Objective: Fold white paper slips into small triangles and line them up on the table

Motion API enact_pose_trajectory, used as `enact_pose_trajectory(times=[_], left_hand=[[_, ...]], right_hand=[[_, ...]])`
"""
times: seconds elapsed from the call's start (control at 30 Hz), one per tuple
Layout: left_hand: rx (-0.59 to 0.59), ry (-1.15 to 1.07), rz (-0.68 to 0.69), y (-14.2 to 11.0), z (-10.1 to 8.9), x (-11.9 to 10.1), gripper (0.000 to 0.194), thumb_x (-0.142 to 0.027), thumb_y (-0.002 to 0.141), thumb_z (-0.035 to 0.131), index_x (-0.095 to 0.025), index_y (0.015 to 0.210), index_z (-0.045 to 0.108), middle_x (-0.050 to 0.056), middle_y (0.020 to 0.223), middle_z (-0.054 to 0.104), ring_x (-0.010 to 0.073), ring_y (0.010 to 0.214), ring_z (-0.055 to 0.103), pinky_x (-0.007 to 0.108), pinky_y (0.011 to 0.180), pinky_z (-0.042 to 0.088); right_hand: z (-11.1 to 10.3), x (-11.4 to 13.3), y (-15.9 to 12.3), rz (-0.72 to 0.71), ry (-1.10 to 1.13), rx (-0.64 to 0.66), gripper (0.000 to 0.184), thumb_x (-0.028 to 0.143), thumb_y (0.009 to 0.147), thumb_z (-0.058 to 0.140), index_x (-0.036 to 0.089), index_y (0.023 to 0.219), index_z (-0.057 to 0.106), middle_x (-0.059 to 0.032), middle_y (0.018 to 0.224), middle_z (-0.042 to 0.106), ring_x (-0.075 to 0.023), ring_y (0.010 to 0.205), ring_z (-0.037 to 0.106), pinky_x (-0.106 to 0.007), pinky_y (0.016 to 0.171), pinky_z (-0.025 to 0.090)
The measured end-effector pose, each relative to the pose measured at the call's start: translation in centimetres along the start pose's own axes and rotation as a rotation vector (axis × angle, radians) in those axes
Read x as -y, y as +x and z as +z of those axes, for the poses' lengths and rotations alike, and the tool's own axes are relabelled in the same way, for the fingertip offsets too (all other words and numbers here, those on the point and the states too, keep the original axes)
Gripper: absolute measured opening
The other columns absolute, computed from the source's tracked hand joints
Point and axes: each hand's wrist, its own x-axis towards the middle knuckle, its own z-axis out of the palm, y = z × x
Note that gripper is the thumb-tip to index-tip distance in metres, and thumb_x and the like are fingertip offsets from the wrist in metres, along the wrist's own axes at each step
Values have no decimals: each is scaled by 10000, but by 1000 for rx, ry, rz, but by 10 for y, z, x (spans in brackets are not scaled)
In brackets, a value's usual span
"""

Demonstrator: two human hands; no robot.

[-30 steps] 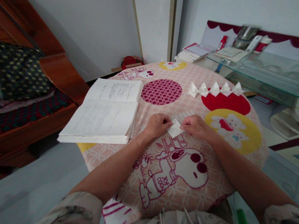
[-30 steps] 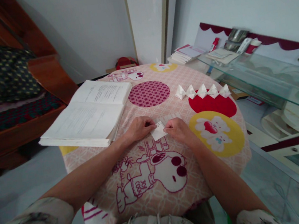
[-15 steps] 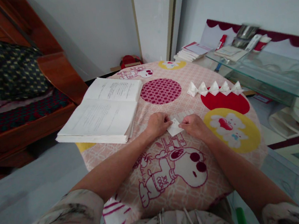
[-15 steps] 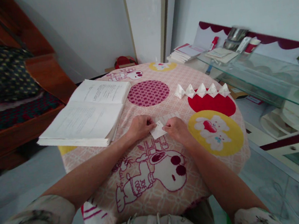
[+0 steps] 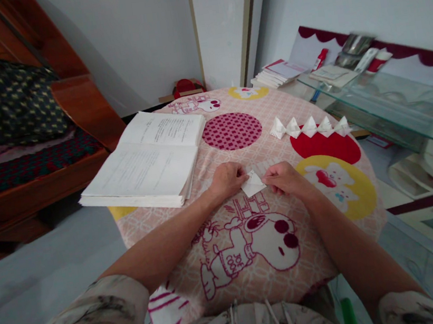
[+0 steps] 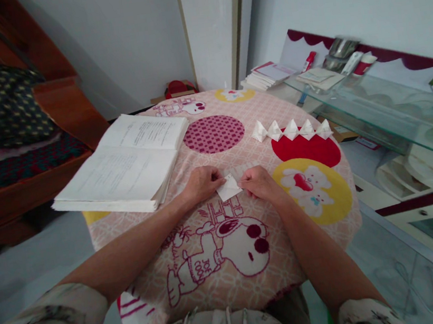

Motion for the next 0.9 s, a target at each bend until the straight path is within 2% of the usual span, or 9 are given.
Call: enact_pose_trajectory(times=[0.2,0.43,0.63,0.9], left_hand=[[3,10,-18,0,0,-1,155,-273,869,676,-145,828,753,47,769,705,157,702,591,281,715,447],[0,16,-27,-1,-1,-3,161,-278,871,670,-145,834,753,44,763,705,158,705,595,279,715,446],[4,29,-43,-1,-2,-4,170,-278,868,660,-144,835,759,47,756,705,163,709,604,281,720,454],[-2,17,-41,1,2,-1,154,-273,860,660,-154,804,740,42,730,679,172,709,606,299,745,485]], right_hand=[[2,-1,0,-54,-102,-24,169,217,788,607,159,629,615,24,452,562,-89,369,473,-196,408,342],[6,4,-1,-38,-116,-71,169,281,806,632,162,687,639,26,475,556,-107,419,482,-218,449,348],[12,10,2,-61,-289,-142,198,239,810,635,159,629,630,8,508,554,-123,509,492,-240,507,324],[15,12,2,-99,-413,-195,171,233,823,645,158,679,700,-7,591,588,-138,592,519,-245,564,338]])
